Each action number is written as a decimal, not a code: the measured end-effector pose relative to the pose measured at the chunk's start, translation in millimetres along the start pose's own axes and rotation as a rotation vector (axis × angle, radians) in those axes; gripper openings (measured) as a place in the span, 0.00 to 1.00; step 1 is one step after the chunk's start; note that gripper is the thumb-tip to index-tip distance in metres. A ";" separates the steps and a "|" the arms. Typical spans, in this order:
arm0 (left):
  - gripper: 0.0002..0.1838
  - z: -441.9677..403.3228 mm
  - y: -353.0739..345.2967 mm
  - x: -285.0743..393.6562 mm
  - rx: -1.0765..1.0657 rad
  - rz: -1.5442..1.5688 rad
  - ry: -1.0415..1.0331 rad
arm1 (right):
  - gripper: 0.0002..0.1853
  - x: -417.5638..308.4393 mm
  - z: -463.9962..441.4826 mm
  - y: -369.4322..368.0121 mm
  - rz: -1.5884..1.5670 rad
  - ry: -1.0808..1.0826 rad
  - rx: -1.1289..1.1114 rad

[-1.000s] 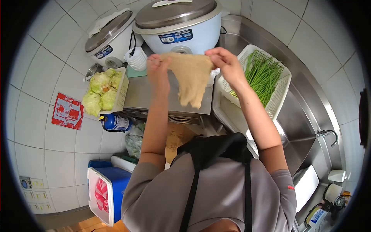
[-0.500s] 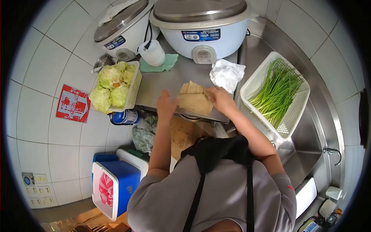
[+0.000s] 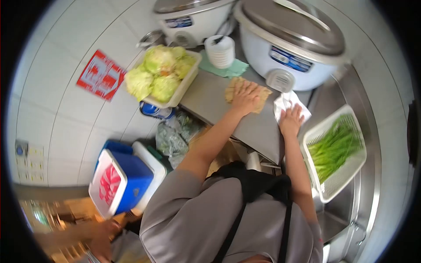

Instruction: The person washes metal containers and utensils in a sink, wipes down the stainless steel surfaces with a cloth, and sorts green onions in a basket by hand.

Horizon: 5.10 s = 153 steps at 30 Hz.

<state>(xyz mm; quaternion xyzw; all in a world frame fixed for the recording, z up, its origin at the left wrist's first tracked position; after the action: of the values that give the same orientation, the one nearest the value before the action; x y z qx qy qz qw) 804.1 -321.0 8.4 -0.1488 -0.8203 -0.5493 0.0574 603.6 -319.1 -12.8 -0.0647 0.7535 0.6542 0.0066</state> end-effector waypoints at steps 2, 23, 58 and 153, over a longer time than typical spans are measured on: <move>0.24 -11.0 -10.3 -9.2 -0.054 -0.045 0.014 | 0.28 -25.1 31.5 6.7 -0.015 0.218 0.071; 0.14 -59.8 120.3 115.2 0.814 1.050 0.141 | 0.26 -41.1 55.9 95.7 -1.711 -0.288 0.197; 0.21 26.8 116.1 46.4 -0.063 2.285 0.488 | 0.11 -34.8 -29.8 287.1 -1.570 0.535 -0.105; 0.35 42.2 23.8 370.7 -0.834 1.951 0.270 | 0.28 200.1 125.3 190.3 -1.736 -0.114 0.591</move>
<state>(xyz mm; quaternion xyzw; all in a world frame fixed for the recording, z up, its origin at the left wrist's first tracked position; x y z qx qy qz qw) 462.5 -206.8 108.4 -0.6864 -0.0810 -0.5149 0.5071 375.6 -187.4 137.7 -0.5713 0.5756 0.2026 0.5489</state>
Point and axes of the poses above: each hand's wrist, its own z-axis away from the middle knuckle, its own y-axis out of the back of the hand, x = y × z, the point moved 8 cm from there along -z, towards the middle knuckle, and after that the axes turned 1 degree about y, right-handed, at the moved point
